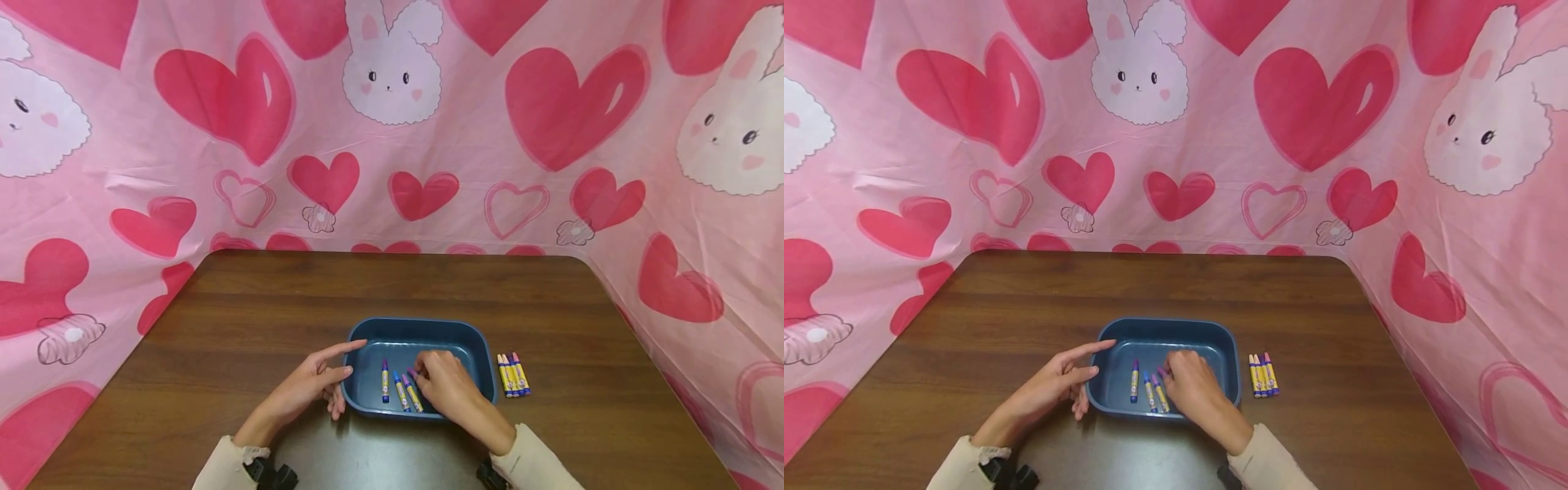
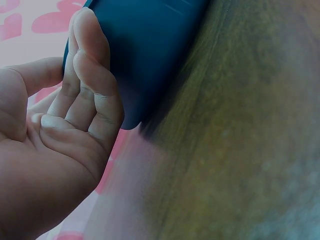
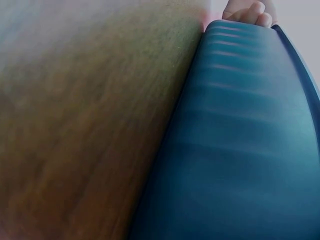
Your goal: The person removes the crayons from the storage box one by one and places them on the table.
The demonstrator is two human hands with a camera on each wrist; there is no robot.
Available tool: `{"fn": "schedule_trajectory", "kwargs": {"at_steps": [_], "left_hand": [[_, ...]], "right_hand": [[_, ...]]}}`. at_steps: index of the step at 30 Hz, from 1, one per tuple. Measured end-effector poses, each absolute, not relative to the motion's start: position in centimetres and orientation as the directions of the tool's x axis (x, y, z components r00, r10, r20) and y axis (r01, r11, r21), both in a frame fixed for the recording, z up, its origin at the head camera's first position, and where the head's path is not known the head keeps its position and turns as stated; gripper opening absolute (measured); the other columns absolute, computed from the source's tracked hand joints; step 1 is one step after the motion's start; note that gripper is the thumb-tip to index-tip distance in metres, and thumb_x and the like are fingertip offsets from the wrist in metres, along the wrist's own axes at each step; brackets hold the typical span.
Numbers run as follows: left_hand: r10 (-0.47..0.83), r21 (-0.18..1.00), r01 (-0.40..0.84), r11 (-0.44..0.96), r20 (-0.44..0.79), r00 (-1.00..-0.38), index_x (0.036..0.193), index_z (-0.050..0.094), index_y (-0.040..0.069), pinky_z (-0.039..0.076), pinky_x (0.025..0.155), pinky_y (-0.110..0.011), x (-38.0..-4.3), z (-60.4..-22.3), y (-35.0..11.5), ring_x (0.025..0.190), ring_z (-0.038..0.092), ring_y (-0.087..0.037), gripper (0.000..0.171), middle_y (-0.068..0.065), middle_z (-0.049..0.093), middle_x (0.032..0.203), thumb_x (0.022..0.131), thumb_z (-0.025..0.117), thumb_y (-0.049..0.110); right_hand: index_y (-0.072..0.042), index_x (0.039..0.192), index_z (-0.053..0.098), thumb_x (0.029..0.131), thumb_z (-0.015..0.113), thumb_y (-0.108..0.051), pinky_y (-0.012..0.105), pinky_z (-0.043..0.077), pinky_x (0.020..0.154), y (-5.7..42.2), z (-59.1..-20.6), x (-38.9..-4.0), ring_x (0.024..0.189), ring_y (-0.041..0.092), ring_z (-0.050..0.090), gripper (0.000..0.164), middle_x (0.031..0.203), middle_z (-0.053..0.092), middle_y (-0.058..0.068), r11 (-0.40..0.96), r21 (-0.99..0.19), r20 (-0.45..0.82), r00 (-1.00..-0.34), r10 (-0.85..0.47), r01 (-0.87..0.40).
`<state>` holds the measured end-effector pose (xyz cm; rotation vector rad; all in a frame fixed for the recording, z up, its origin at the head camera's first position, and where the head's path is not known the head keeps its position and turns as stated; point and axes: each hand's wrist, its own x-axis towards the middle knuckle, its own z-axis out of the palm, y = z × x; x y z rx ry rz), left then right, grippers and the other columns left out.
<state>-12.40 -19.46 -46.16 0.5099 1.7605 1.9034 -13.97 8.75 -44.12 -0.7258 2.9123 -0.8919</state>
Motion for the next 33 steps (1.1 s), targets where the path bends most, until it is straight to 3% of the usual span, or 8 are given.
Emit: {"fn": "schedule_trajectory", "kwargs": {"at_steps": [4, 9, 13, 33], "left_hand": [[0.583, 0.994, -0.105, -0.042, -0.061, -0.810, 0.156, 0.029, 0.008, 0.053, 0.053, -0.027, -12.3, -46.2, -19.5, 0.055, 0.068, -0.019, 0.055, -0.011, 0.071, 0.068, 0.106, 0.049, 0.018], [0.586, 0.994, -0.102, -0.043, -0.057, -0.808, 0.156, 0.029, 0.007, 0.053, 0.053, -0.026, -12.2, -46.1, -19.4, 0.054, 0.068, -0.019, 0.055, -0.010, 0.071, 0.068, 0.106, 0.049, 0.017], [0.590, 0.994, -0.095, -0.050, -0.048, -0.806, 0.156, 0.029, 0.007, 0.053, 0.052, -0.026, -12.2, -46.1, -19.4, 0.054, 0.068, -0.019, 0.055, -0.010, 0.071, 0.067, 0.106, 0.049, 0.016], [0.594, 0.994, -0.098, -0.053, -0.047, -0.803, 0.156, 0.029, 0.007, 0.053, 0.053, -0.026, -12.3, -46.0, -19.3, 0.054, 0.068, -0.019, 0.055, -0.010, 0.071, 0.068, 0.106, 0.049, 0.016]], "right_hand": [[-0.005, 0.086, 0.071, 0.082, 0.078, -0.007, 0.029, 0.050, 0.059, 8.7, -44.1, -13.9, 0.067, 0.011, 0.052, 0.008, 0.075, 0.062, 0.000, 0.759, -0.495, 0.073, -0.891, -0.449, -0.423], [-0.010, 0.068, 0.060, 0.079, 0.078, -0.006, 0.027, 0.037, 0.051, 9.2, -43.6, -13.6, 0.058, 0.012, 0.044, 0.022, 0.062, 0.049, -0.003, 0.783, -0.446, 0.055, -0.887, -0.459, -0.433], [-0.012, 0.063, 0.058, 0.080, 0.076, -0.004, 0.026, 0.034, 0.048, 9.5, -43.4, -13.5, 0.055, 0.011, 0.042, 0.027, 0.058, 0.046, -0.004, 0.786, -0.432, 0.063, -0.884, -0.462, -0.442], [-0.002, 0.086, 0.075, 0.087, 0.075, -0.006, 0.022, 0.043, 0.053, 9.5, -42.5, -13.9, 0.062, 0.011, 0.049, 0.004, 0.072, 0.062, 0.000, 0.780, -0.486, 0.094, -0.911, -0.401, -0.393]]}}
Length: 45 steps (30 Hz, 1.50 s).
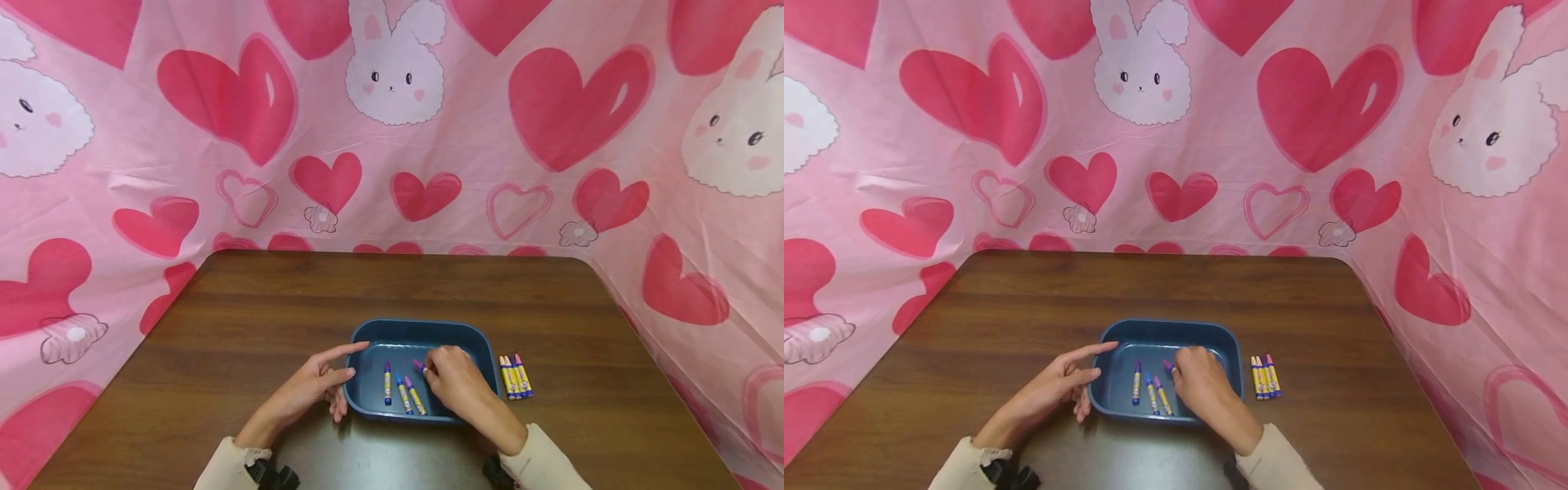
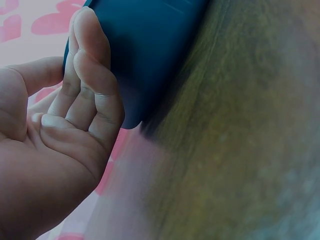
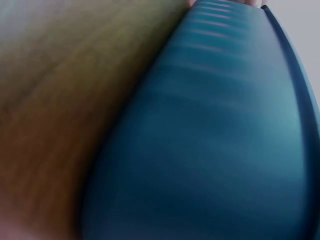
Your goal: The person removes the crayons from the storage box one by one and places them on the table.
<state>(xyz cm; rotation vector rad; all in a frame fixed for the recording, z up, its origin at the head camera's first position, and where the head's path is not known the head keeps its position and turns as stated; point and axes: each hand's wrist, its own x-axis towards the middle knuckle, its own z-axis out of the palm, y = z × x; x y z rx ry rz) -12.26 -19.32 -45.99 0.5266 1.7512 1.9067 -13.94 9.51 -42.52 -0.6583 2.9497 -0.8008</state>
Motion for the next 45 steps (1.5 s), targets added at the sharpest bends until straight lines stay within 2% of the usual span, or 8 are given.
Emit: {"fn": "schedule_trajectory", "kwargs": {"at_steps": [9, 17, 25, 34, 45], "left_hand": [[0.583, 0.993, -0.104, -0.053, -0.054, -0.811, 0.156, 0.029, 0.008, 0.053, 0.052, -0.027, -12.0, -46.0, -19.4, 0.054, 0.067, -0.020, 0.054, -0.012, 0.070, 0.068, 0.106, 0.048, 0.016], [0.583, 0.993, -0.104, -0.051, -0.054, -0.811, 0.156, 0.029, 0.008, 0.054, 0.052, -0.027, -12.0, -46.0, -19.6, 0.054, 0.067, -0.019, 0.054, -0.012, 0.070, 0.067, 0.107, 0.047, 0.016], [0.588, 0.993, -0.103, -0.060, -0.048, -0.807, 0.156, 0.028, 0.007, 0.054, 0.052, -0.027, -12.1, -46.1, -19.5, 0.053, 0.067, -0.019, 0.054, -0.011, 0.070, 0.067, 0.107, 0.047, 0.016], [0.593, 0.993, -0.103, -0.062, -0.046, -0.804, 0.156, 0.028, 0.007, 0.053, 0.052, -0.026, -12.2, -46.1, -19.5, 0.054, 0.067, -0.019, 0.054, -0.011, 0.070, 0.068, 0.107, 0.047, 0.016], [0.600, 0.992, -0.096, -0.078, -0.031, -0.800, 0.156, 0.028, 0.006, 0.053, 0.052, -0.025, -12.1, -46.2, -19.5, 0.054, 0.068, -0.018, 0.053, -0.010, 0.071, 0.068, 0.107, 0.046, 0.013]], "right_hand": [[-0.005, 0.088, 0.076, 0.085, 0.077, -0.006, 0.024, 0.049, 0.061, 9.9, -41.0, -13.6, 0.068, 0.011, 0.052, 0.003, 0.078, 0.065, 0.001, 0.792, -0.479, 0.162, -0.924, -0.345, -0.380], [-0.005, 0.086, 0.076, 0.083, 0.079, -0.006, 0.024, 0.049, 0.061, 10.7, -40.5, -13.0, 0.068, 0.011, 0.053, 0.004, 0.076, 0.064, 0.000, 0.792, -0.463, 0.235, -0.917, -0.322, -0.397], [-0.005, 0.087, 0.077, 0.083, 0.079, -0.007, 0.023, 0.049, 0.059, 11.6, -39.9, -12.5, 0.066, 0.010, 0.053, 0.005, 0.076, 0.064, 0.001, 0.798, -0.476, 0.240, -0.927, -0.288, -0.371], [-0.008, 0.080, 0.074, 0.078, 0.081, -0.003, 0.026, 0.048, 0.059, 13.6, -39.6, -12.0, 0.063, 0.006, 0.054, 0.009, 0.070, 0.060, -0.006, 0.792, -0.449, 0.396, -0.887, -0.239, -0.414], [-0.008, 0.084, 0.075, 0.080, 0.080, -0.003, 0.027, 0.051, 0.061, 16.8, -38.9, -11.6, 0.066, 0.007, 0.058, 0.008, 0.074, 0.063, -0.006, 0.792, -0.484, 0.416, -0.894, -0.166, -0.373]]}}
